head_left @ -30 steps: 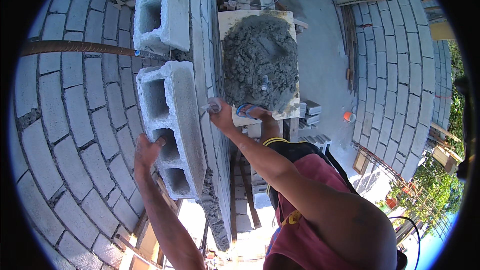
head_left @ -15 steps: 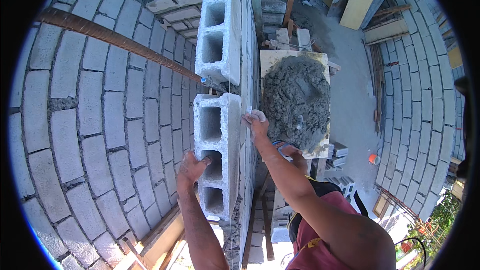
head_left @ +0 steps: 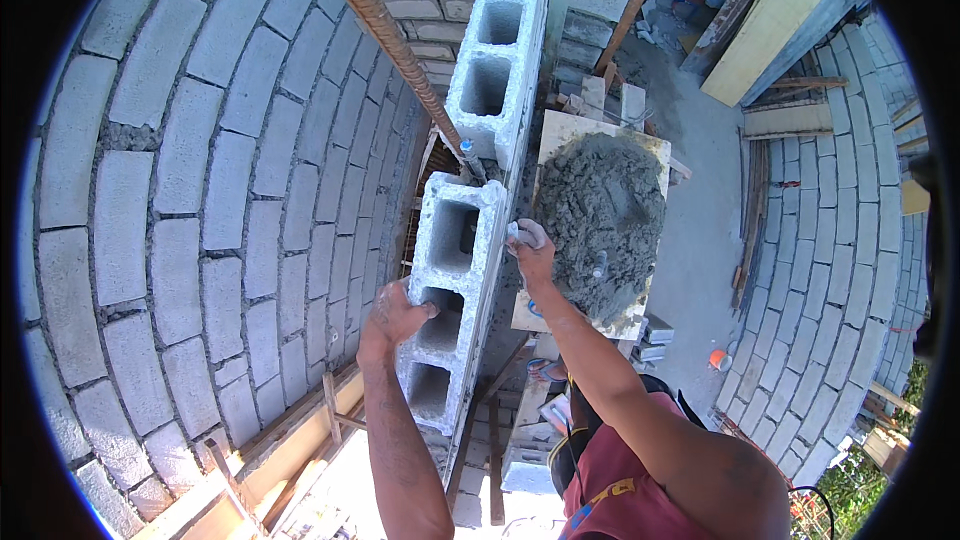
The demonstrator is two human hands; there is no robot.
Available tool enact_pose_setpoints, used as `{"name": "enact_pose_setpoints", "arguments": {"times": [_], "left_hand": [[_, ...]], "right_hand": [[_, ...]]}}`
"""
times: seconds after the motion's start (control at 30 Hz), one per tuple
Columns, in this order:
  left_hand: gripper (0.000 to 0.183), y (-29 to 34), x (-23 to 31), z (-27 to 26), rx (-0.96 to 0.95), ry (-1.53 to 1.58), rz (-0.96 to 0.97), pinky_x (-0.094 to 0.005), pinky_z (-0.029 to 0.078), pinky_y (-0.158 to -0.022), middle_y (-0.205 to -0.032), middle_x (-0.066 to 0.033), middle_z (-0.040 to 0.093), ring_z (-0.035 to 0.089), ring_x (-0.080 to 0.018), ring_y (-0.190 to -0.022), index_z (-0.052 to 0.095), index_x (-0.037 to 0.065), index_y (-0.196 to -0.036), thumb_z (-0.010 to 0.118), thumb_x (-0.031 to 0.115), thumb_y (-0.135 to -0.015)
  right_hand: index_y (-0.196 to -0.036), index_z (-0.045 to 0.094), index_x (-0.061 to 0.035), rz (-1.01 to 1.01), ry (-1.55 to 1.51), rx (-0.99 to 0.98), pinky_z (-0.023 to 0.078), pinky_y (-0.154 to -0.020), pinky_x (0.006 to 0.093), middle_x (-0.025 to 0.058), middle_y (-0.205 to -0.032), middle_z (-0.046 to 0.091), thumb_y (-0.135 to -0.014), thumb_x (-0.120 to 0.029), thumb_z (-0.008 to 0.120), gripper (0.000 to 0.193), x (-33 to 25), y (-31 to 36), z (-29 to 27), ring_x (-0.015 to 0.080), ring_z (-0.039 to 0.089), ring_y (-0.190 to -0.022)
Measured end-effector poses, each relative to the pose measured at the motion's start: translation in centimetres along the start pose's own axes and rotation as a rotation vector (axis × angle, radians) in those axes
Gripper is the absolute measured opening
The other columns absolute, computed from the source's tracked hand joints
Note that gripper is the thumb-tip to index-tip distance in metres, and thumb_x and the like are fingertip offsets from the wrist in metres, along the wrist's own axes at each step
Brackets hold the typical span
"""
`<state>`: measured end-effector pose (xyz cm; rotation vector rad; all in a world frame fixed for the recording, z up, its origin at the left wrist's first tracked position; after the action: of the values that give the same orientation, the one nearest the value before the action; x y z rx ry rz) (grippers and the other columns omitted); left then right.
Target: The person lays hollow concrete blocks on a partially built wall, applying mortar with a trowel and tapping blocks into place. The person repeatedly scoops mortar, spreads it on the wall, places blocks, and adjusts them to align with the existing structure.
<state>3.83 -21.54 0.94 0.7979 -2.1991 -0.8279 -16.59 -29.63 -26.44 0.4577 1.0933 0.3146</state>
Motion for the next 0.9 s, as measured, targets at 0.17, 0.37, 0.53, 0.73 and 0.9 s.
{"name": "enact_pose_setpoints", "arguments": {"times": [0.17, 0.37, 0.53, 0.73, 0.9], "left_hand": [[0.065, -1.5, -2.0, 0.4, 0.087, -0.117, -0.099, -0.0422, 0.047, -0.09, -0.109, -0.0306, 0.063, 0.062, -0.0376, -0.104, 0.059, -0.015, -0.108, 0.075, 0.031, -0.065], [0.072, -1.6, -2.7, 0.8, 0.013, -0.09, -0.099, -0.0436, 0.043, -0.1, -0.124, -0.0335, 0.056, 0.056, -0.0427, -0.116, 0.053, -0.012, -0.123, 0.072, 0.033, -0.07], [0.059, -1.6, -2.4, 0.9, 0.141, -0.094, -0.027, -0.0428, 0.048, -0.088, -0.1, -0.0295, 0.066, 0.065, -0.0378, -0.097, 0.062, -0.014, -0.103, 0.075, 0.029, -0.066], [0.072, -2.4, -3.3, 1.5, -0.003, -0.141, -0.094, -0.0444, 0.042, -0.102, -0.121, -0.0324, 0.058, 0.055, -0.0422, -0.118, 0.053, -0.011, -0.124, 0.071, 0.035, -0.072], [0.071, -2.4, -3.3, 1.8, -0.011, -0.143, -0.126, -0.0441, 0.043, -0.103, -0.124, -0.0321, 0.056, 0.053, -0.0415, -0.121, 0.054, -0.011, -0.123, 0.07, 0.036, -0.072]], "right_hand": [[-0.099, 0.069, 0.0011, -0.122, 0.312, -0.161, 0.051, -0.07, 0.0253, 0.0048, -0.088, 0.068, -0.078, 0.007, 0.065, 0.022, 2.7, 2.6, -1.5, 0.0104, 0.063, -0.079], [-0.091, 0.069, 0.0001, -0.498, 0.773, -0.2, 0.053, -0.07, 0.0354, 0.0179, -0.088, 0.066, -0.069, 0.005, 0.066, 0.023, -0.1, 4.4, 0.1, 0.0304, 0.068, -0.081], [-0.091, 0.068, -0.0001, -0.494, 0.952, -0.297, 0.052, -0.07, 0.038, 0.0179, -0.09, 0.064, -0.066, 0.003, 0.069, 0.024, -1.5, 5.0, 1.5, 0.0329, 0.067, -0.081], [-0.094, 0.064, -0.0024, -0.284, 0.779, -0.177, 0.052, -0.069, 0.0372, 0.0191, -0.086, 0.065, -0.071, 0.005, 0.068, 0.025, -1.2, 5.6, 1.2, 0.0368, 0.066, -0.081], [-0.096, 0.058, -0.0022, -0.438, 0.876, -0.248, 0.052, -0.069, 0.0378, 0.0189, -0.085, 0.065, -0.074, 0.005, 0.067, 0.025, -1.8, 6.7, 1.9, 0.0373, 0.066, -0.081]]}}
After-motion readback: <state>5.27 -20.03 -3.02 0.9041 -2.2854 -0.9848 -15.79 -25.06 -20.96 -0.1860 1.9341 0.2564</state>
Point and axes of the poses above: each hand's wrist, its own y-axis away from the middle knuckle, its own z-axis out of the palm, x = y × z, the point moved 5 cm from there along -y, towards the middle knuckle
